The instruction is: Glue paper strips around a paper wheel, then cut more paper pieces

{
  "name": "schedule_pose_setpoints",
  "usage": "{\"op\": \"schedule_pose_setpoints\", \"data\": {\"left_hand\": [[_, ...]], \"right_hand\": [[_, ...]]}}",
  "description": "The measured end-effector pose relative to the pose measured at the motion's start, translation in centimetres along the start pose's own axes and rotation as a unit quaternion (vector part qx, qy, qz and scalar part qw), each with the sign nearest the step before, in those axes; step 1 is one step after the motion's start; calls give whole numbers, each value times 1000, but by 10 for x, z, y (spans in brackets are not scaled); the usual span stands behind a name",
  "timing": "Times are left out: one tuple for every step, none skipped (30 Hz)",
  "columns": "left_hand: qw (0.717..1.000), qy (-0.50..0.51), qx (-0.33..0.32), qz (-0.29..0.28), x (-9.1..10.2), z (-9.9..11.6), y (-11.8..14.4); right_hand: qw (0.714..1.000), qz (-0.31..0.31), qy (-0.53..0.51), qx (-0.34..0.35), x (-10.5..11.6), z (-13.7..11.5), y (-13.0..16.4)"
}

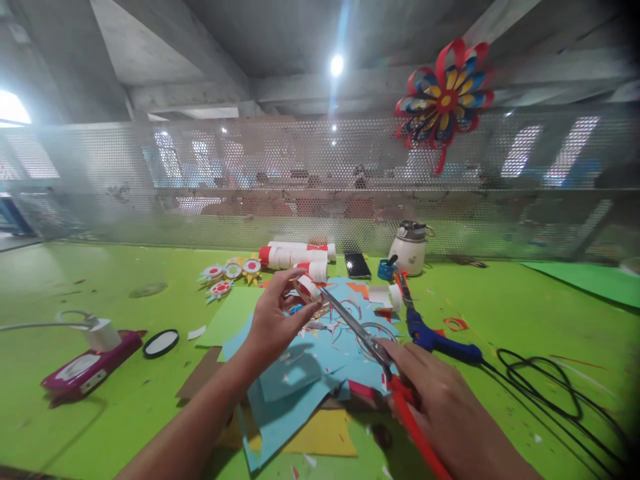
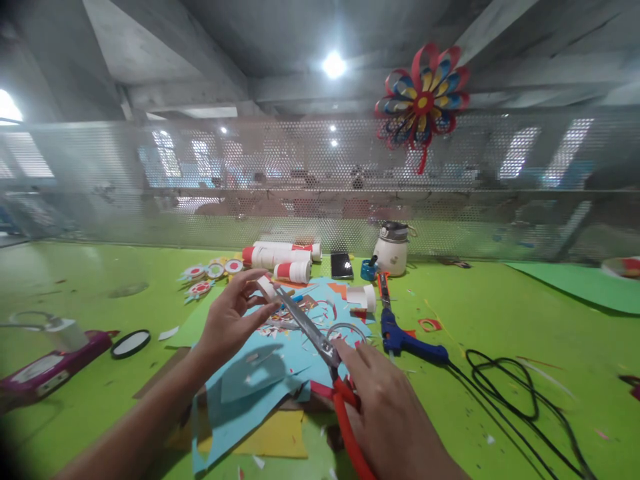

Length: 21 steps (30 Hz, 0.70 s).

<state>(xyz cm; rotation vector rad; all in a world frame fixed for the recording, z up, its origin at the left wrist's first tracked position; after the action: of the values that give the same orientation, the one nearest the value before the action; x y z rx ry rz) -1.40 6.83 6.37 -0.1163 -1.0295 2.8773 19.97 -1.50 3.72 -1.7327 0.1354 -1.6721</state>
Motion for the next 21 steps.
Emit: {"op": "schedule_pose_setpoints", "data": {"left_hand": [[1000, -8, -9, -2, 0, 0, 0], [1000, -17, -21, -4, 0, 0, 0], [999, -27, -34, -8, 0, 0, 1], [998, -37, -46, -12, 0, 0, 1], [997, -48, -55, -18, 0, 0, 1], [996, -59, -61, -22, 0, -1, 2], [995, -70, -65, -26, 0, -2, 2], [994, -80, -65, -28, 0, -3, 2], [994, -89, -63, -28, 1, -3, 3], [993, -96, -59, -29, 1, -4, 3], [993, -102, -57, -31, 1, -4, 3], [992, -106, -55, -33, 1, -4, 3], [992, -111, -54, -35, 1, -4, 3], [991, -117, -56, -37, 1, -4, 3], [990, -122, -59, -37, 0, -3, 3], [989, -127, -64, -37, 0, -3, 3], [989, -129, -69, -35, 1, -2, 3], [988, -132, -75, -32, 1, -1, 3], [987, -136, -80, -30, 1, -1, 3], [986, -143, -84, -27, 2, -1, 3], [984, -153, -86, -26, 2, 0, 2]], "right_hand": [[1000, 3, 4, 0, 0, 0, 0], [1000, 3, 6, 1, 0, -1, 0], [1000, -1, 7, 2, 0, -2, 0], [1000, -5, 8, 2, 0, -2, 0], [1000, -8, 11, 0, 0, -2, 0], [1000, -10, 14, -2, 0, -2, 1], [1000, -13, 16, -5, 0, -2, 1], [1000, -18, 17, -7, 1, -2, 1], [1000, -24, 16, -7, 1, -2, 1], [999, -30, 14, -6, 2, -2, 1], [999, -36, 9, -4, 2, -2, 2], [999, -40, 3, -4, 3, -1, 2], [999, -46, -4, -5, 3, -1, 1], [999, -53, -10, -8, 4, 0, 1], [998, -61, -16, -10, 3, 0, 1], [997, -70, -22, -13, 3, 1, 1], [996, -78, -26, -16, 2, 1, 2], [996, -85, -29, -19, 2, 2, 2], [995, -90, -32, -20, 1, 2, 2], [995, -95, -35, -22, 0, 3, 3], [994, -99, -38, -22, -1, 3, 4]]}}
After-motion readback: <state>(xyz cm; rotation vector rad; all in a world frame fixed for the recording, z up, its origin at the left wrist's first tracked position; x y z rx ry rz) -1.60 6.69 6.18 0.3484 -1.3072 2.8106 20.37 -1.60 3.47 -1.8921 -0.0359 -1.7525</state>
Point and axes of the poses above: each hand's wrist, its own y-axis away from the middle knuckle, its own x-axis out of the back of the hand, z = x × y, the point moved 4 cm from there along -y, towards the middle knuckle, and after that the axes turned 11 degrees about y, right-handed, at the moved point
